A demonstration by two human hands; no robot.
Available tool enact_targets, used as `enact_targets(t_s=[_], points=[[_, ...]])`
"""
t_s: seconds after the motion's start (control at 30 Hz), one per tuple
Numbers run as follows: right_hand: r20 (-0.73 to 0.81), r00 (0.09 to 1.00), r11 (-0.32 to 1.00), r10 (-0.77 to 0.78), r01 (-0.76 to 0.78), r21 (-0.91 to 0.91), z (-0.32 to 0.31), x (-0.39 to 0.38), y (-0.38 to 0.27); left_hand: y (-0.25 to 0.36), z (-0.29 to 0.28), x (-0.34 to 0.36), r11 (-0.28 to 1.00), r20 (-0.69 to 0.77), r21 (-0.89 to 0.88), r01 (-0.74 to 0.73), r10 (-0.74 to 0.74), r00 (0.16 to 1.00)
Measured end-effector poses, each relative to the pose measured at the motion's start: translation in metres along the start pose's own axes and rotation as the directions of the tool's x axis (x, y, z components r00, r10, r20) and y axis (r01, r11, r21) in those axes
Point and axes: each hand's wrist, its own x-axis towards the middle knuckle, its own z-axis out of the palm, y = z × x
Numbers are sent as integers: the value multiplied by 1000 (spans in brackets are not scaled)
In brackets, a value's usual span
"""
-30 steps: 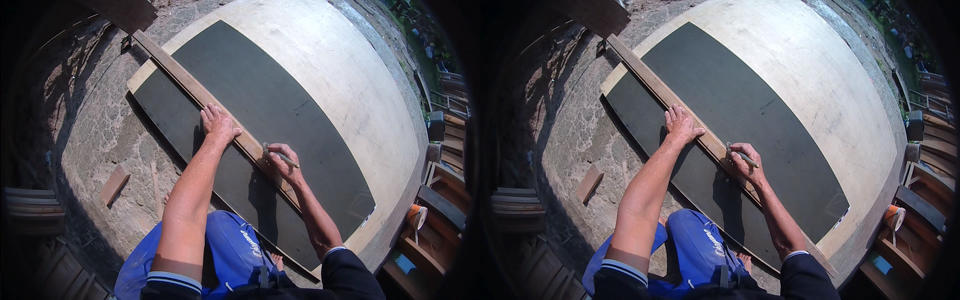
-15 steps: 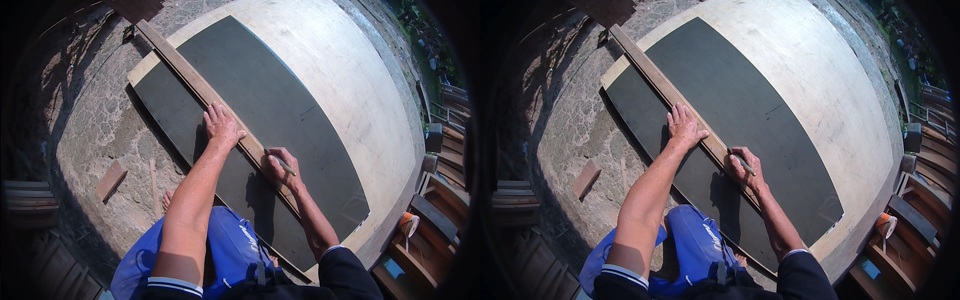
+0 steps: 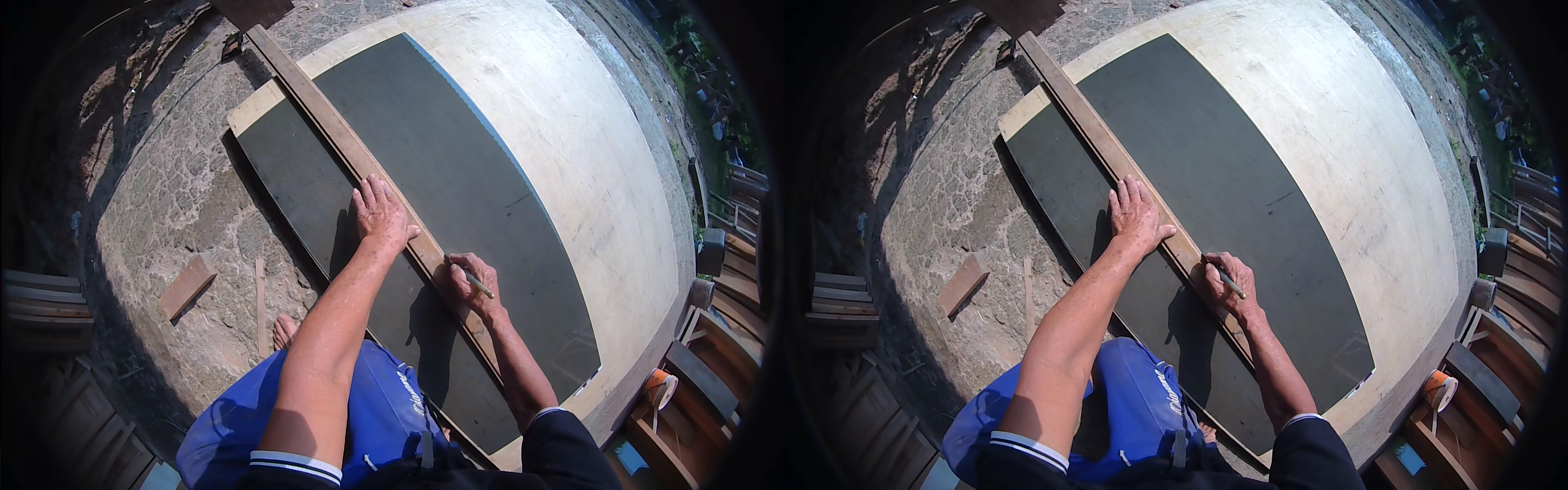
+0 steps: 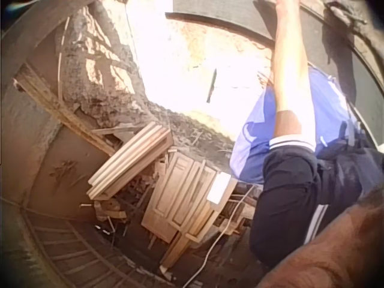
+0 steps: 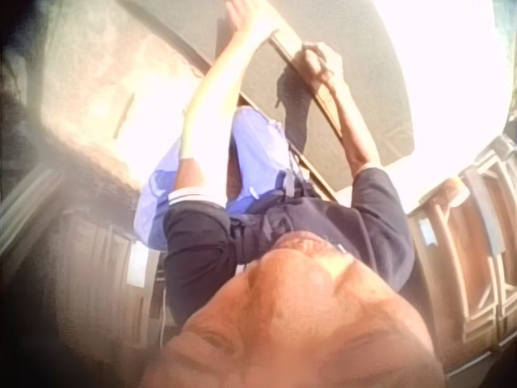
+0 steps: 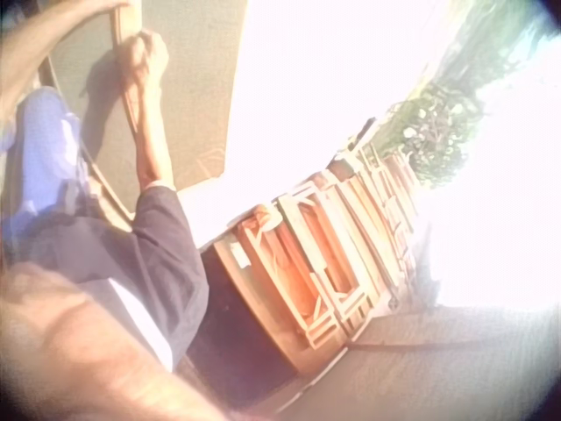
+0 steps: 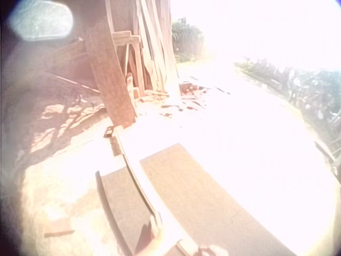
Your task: The person measures a large dark board using a wooden straightedge and marks it with a pen. They then move the board and handle other wooden pieces nearby.
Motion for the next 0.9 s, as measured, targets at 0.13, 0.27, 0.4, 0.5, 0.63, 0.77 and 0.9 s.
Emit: enact_targets(t_s=[0.13,0.27,0.4,0.5,0.63,0.77,0.9], points=[[28,1000,998,3,-1,-63,-6,-1,-1,-1,-1,1,1000,4,3,-19,19,1000],[74,986,989,148,-149,5,-10,9,-16,-3,1,3,999,5,28,-35,35,999],[104,989,995,102,-104,11,-2,57,-39,-5,12,6,999,-72,13,-48,49,996],[159,985,997,67,-71,22,12,116,-58,-9,18,6,993,-155,114,-41,58,986],[129,991,1000,-24,23,5,47,200,-86,-9,13,6,988,-43,99,-115,120,992],[57,989,990,-135,133,36,87,284,-113,-8,6,5,983,-29,146,-109,114,993],[35,984,985,-174,173,30,119,360,-135,-12,10,2,984,-186,134,-117,141,972]])
